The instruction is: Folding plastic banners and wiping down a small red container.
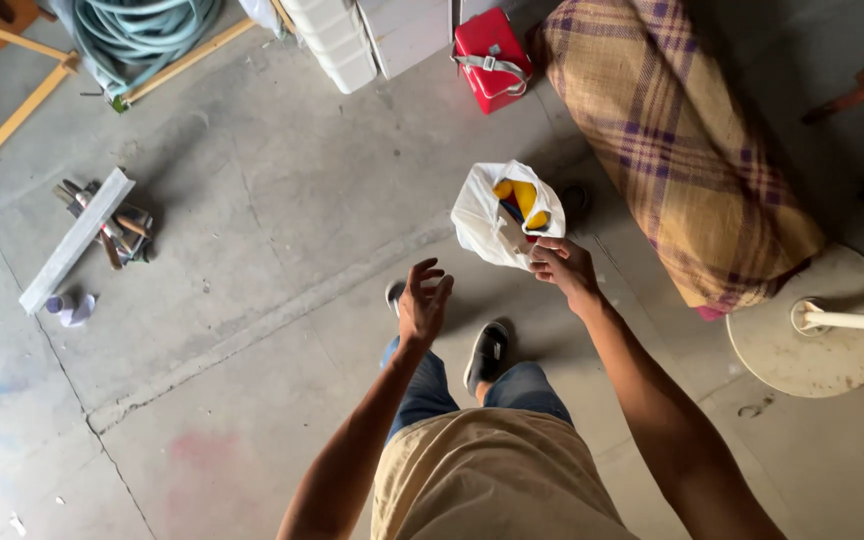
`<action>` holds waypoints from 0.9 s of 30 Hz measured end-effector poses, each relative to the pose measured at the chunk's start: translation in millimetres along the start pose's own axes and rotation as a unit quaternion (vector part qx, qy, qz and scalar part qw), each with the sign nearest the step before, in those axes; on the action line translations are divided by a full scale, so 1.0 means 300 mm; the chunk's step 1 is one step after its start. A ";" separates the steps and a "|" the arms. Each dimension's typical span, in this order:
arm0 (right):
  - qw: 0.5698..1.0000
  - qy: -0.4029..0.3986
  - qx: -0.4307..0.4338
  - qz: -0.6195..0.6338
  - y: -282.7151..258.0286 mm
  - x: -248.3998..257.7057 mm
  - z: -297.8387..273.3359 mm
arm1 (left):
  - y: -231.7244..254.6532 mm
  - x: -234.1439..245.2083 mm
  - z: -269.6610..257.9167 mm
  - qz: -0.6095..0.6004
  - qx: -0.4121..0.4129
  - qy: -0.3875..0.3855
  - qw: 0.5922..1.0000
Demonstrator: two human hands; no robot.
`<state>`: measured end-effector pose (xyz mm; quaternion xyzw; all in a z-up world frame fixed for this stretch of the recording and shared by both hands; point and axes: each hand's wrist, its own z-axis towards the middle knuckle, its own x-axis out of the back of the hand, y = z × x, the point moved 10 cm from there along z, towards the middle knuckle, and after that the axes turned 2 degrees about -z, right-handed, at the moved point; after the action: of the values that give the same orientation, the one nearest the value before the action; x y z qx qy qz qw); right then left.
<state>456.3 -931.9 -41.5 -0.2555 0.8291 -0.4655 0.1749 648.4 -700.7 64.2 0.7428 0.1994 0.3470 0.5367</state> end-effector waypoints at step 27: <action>0.894 0.064 0.052 -0.441 0.053 -0.380 1.924 | -0.409 -0.001 1.720 0.058 0.051 -0.093 0.993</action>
<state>848.8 -1252.0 -341.1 -0.5550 0.6154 -0.5527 -0.0884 1034.1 -998.5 -145.0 0.8086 0.1229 0.2962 0.4932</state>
